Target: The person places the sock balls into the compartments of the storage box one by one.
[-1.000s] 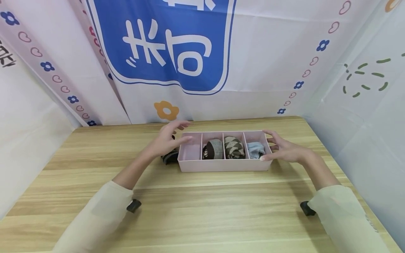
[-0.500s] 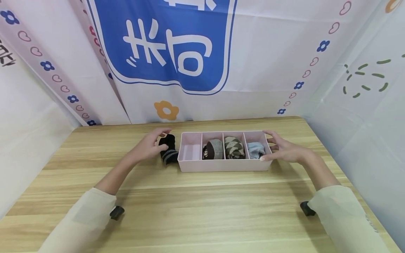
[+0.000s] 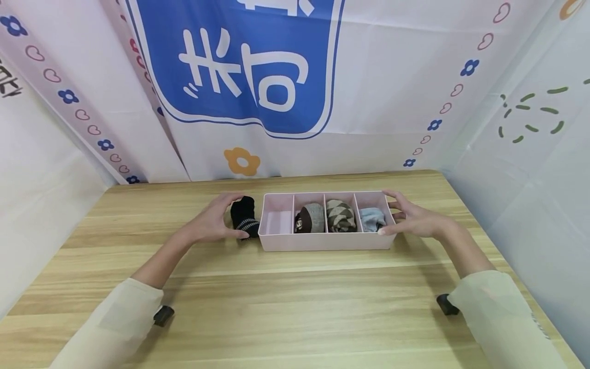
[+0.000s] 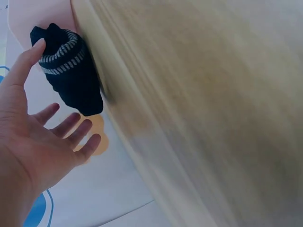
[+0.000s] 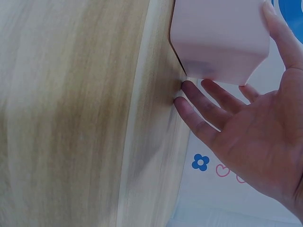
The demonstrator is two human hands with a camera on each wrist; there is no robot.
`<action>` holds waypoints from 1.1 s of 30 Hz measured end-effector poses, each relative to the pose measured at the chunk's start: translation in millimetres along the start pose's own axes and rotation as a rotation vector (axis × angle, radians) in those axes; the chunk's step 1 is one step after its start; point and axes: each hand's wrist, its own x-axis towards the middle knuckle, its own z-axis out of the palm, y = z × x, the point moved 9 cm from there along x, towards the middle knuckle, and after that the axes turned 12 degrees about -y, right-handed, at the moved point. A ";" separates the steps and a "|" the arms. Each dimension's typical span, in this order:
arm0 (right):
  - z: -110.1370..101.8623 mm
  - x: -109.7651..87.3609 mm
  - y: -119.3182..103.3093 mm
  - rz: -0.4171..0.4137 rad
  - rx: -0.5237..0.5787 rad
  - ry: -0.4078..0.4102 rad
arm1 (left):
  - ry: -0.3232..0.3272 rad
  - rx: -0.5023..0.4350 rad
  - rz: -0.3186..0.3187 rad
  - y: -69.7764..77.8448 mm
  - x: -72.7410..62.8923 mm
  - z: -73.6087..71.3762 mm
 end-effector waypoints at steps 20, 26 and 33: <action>-0.4 0.8 0.6 -0.006 0.008 0.003 | -0.055 -0.154 -0.024 -13.0 4.9 12.1; -0.6 0.7 0.6 -0.004 0.006 0.004 | -0.046 -0.175 -0.019 -11.6 5.0 11.6; -0.3 0.5 0.9 0.002 0.006 0.003 | -0.047 -0.171 -0.034 -12.7 6.2 12.1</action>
